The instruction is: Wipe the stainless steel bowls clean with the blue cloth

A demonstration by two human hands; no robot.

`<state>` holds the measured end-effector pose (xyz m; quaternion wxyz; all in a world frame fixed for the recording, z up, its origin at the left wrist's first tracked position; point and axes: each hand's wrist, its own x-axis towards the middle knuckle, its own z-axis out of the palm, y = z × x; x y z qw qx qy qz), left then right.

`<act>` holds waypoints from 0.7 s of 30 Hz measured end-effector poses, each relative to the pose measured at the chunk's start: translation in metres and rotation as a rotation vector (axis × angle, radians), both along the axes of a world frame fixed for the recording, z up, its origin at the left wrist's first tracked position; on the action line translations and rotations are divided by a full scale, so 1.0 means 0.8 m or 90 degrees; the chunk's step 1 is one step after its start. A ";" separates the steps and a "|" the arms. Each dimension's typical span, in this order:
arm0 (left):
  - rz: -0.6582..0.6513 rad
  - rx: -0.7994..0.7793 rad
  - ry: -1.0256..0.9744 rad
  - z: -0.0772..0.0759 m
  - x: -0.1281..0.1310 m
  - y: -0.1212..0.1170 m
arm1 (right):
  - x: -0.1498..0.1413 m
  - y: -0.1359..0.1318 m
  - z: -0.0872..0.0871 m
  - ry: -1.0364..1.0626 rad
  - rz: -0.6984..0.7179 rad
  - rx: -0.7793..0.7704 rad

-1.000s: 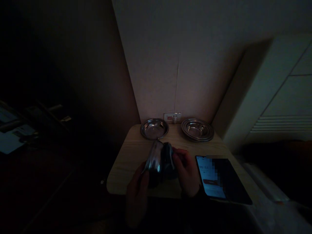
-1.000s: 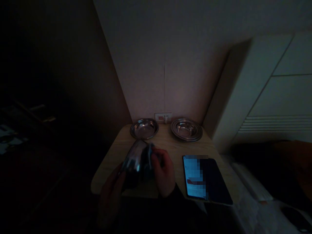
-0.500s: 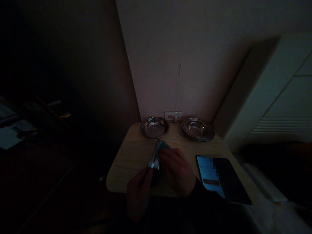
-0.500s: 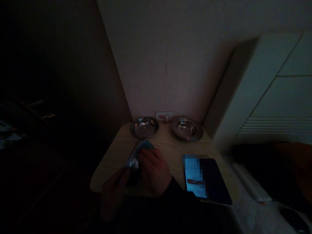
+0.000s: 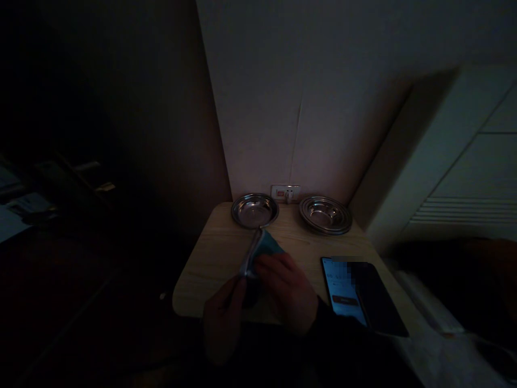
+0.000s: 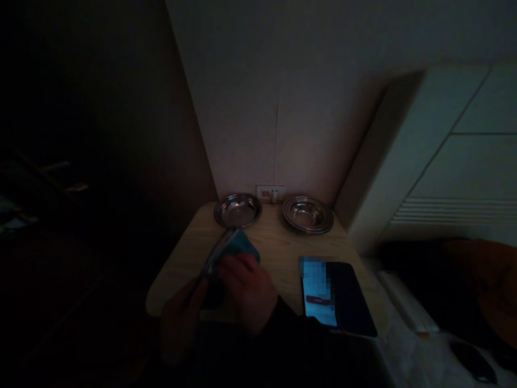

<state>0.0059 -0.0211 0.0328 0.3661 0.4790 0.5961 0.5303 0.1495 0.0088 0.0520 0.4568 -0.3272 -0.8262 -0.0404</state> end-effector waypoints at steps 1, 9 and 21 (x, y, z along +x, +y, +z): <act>-0.008 -0.003 0.000 0.000 0.000 0.000 | 0.000 0.000 0.000 -0.006 0.013 0.000; -0.013 -0.003 0.007 0.007 0.001 0.001 | -0.002 0.003 -0.002 -0.049 0.034 0.032; -0.003 0.008 -0.015 0.008 0.004 0.004 | 0.007 0.005 -0.001 -0.106 0.014 0.073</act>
